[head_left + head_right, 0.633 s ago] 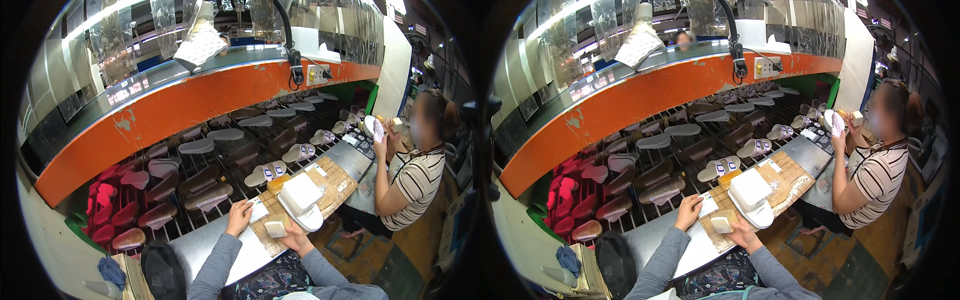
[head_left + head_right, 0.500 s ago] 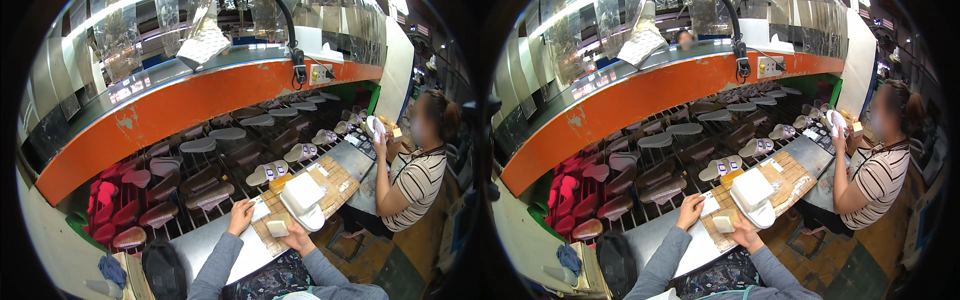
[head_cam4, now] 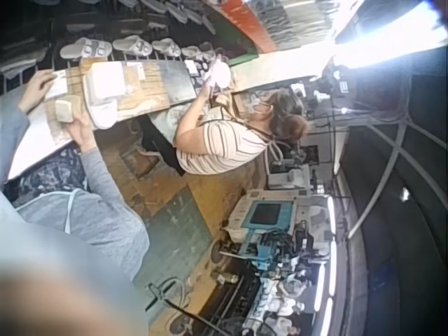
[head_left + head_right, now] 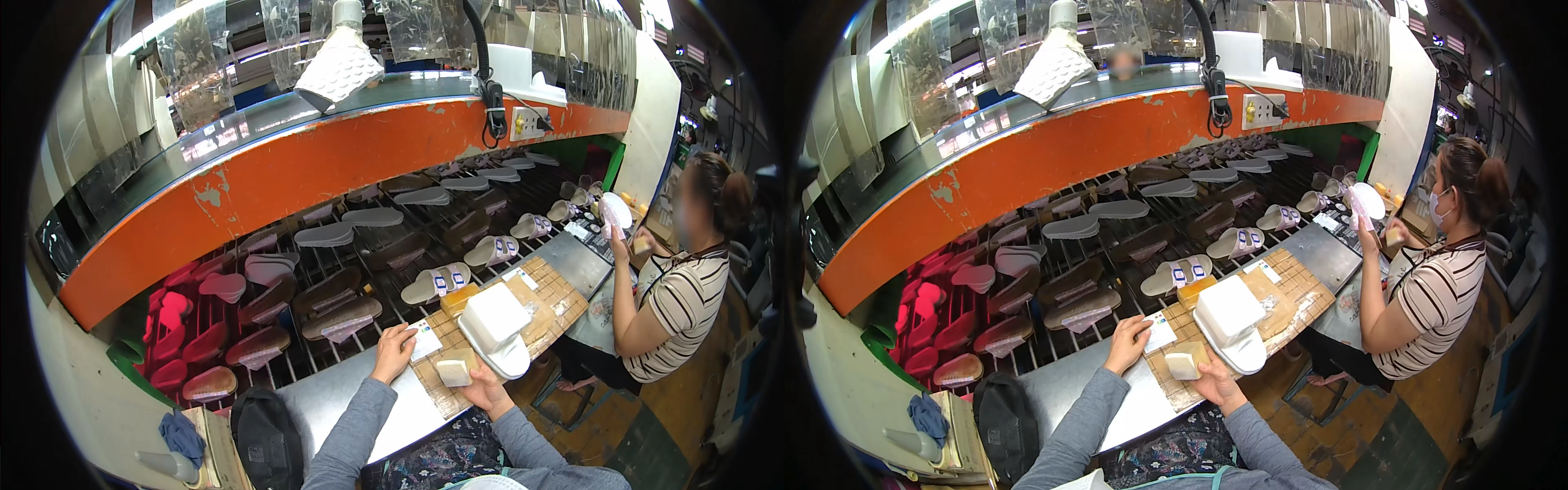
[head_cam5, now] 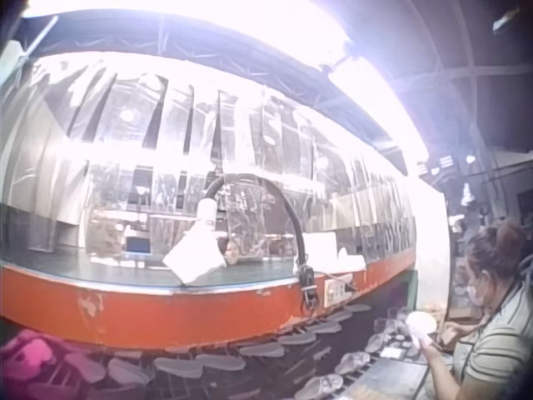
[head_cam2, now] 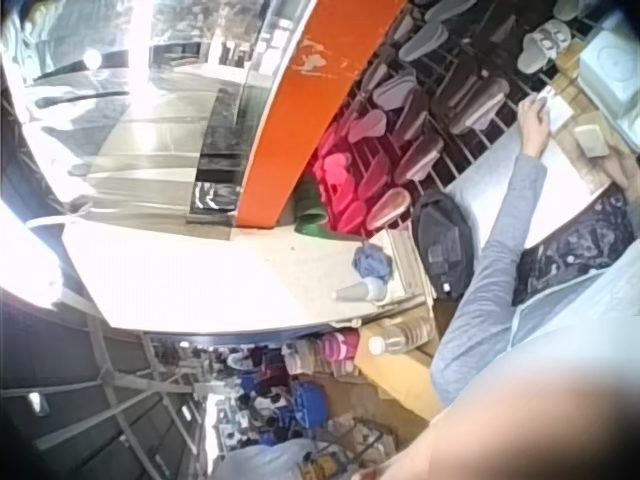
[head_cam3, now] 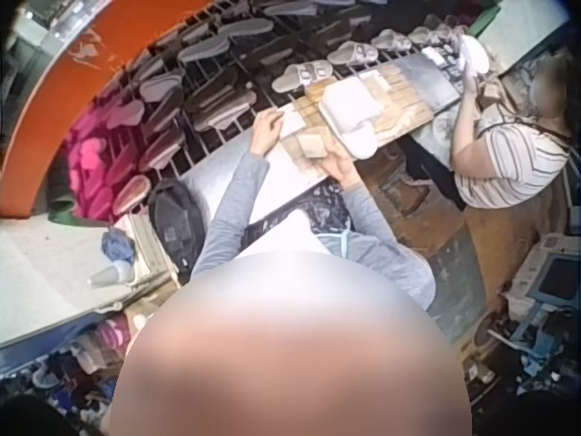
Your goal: The person smooths the soles of slippers using a sanding block, handling each slipper one at a time. They pick up a slipper, rub the sole with the block, and place it back on the rack, repeating the process for multiple slippers.
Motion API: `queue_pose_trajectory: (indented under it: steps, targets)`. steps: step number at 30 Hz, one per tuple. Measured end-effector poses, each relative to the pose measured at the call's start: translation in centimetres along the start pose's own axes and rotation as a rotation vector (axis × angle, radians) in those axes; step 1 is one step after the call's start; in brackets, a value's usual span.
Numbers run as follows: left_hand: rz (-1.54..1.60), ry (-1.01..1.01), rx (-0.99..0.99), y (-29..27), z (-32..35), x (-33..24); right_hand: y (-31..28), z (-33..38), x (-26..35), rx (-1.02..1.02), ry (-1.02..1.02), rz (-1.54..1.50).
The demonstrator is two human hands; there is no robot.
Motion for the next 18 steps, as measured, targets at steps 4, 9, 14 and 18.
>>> queue_pose_trajectory:
  steps: [4,9,14,18]
  targets:
    - [0.000,0.001,-0.013,-0.02,0.11,-0.08,-0.12,0.15,-0.05,-0.022,0.001,0.010]
    - [-0.001,-0.012,0.005,0.22,0.12,0.04,0.07,0.18,-0.03,-0.021,0.003,0.015]
    - [0.008,-0.005,0.006,0.37,0.11,0.29,0.34,0.16,-0.10,-0.018,0.025,0.007]
    - [0.007,-0.002,0.012,0.38,0.08,0.46,0.34,0.09,-0.19,-0.025,0.017,0.008]
Point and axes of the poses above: each hand's wrist, its own z-axis away from the middle knuckle, its own y-axis out of the palm, x = y × z, the point moved 5 cm from there along -z, towards the middle knuckle, and after that the axes turned 12 degrees about -z, right-handed, at the moved point
